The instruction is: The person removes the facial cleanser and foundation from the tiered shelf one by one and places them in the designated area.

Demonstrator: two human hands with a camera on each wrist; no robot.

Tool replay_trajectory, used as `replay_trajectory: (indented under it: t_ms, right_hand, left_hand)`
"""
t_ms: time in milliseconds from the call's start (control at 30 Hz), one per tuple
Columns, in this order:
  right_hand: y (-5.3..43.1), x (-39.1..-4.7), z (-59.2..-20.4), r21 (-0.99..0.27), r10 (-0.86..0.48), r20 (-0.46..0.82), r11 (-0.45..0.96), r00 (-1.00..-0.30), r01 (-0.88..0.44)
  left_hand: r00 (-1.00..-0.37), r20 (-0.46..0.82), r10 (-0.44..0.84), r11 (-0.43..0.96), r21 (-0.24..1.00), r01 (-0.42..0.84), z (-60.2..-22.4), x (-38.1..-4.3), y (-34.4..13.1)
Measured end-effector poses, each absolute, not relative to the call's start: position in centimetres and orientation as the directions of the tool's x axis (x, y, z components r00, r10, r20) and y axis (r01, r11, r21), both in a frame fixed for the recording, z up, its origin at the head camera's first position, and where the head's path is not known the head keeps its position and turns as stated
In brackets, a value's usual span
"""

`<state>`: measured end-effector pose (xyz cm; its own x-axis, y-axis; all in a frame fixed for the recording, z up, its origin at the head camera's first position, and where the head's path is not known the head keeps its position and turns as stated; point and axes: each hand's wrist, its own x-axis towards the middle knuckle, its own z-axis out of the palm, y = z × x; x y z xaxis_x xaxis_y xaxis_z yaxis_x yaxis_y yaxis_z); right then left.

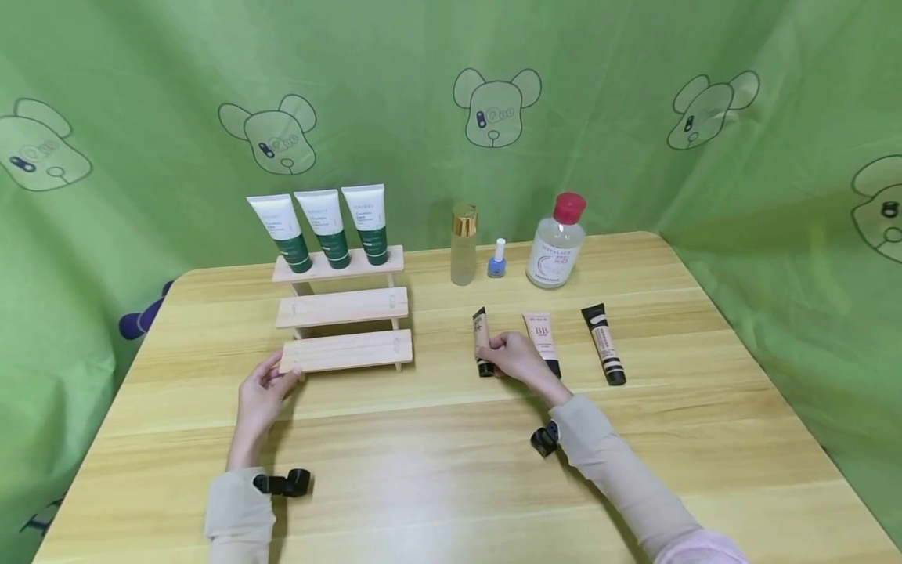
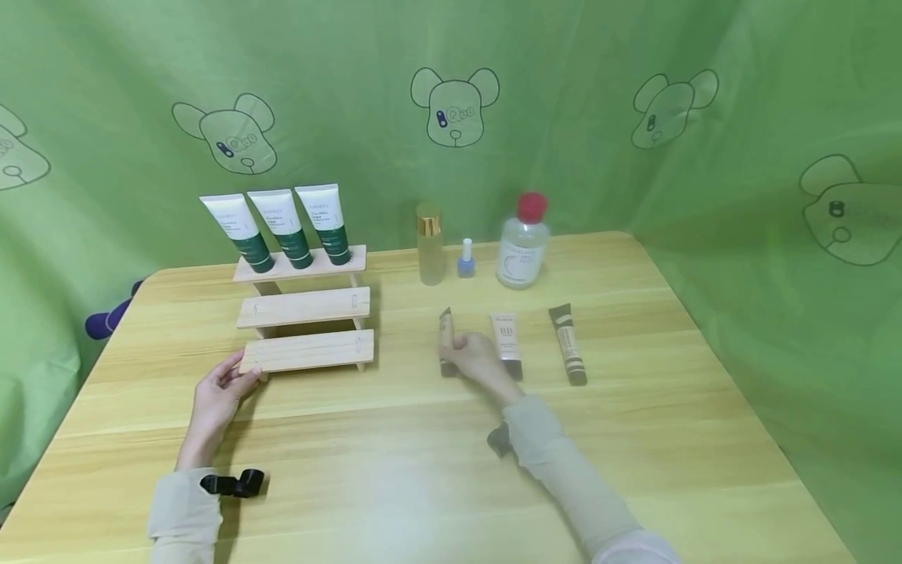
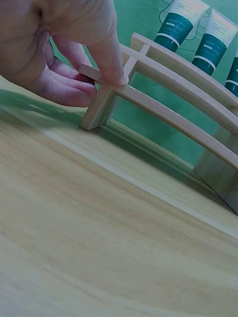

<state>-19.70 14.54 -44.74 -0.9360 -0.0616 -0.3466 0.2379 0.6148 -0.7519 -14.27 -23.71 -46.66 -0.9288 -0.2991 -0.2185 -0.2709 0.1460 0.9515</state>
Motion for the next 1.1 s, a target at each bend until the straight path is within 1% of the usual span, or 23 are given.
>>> replay_trajectory:
  t_ms: [400,667,1100]
  right_hand:
    - [15.1,-19.4,-44.5,-0.756,-0.059,-0.341,0.611,-0.938,0.237]
    - [15.5,-19.0,-44.4,-0.77,-0.074,-0.32,0.602,-0.945,0.213]
    - [16.1,-18.5,-44.1,-0.763,-0.091,-0.282,0.625,-0.955,0.166]
  left_hand:
    - [-0.928,-0.228,-0.295,0.144,0.949,-0.279,-46.6,-14.3,-23.8]
    - [-0.924,-0.23,-0.306,0.143,0.949,-0.283,-46.6,-14.3,-23.7]
    - [-0.92,-0.237,-0.312,0.158,0.942,-0.296,-46.7,-14.3,-23.8]
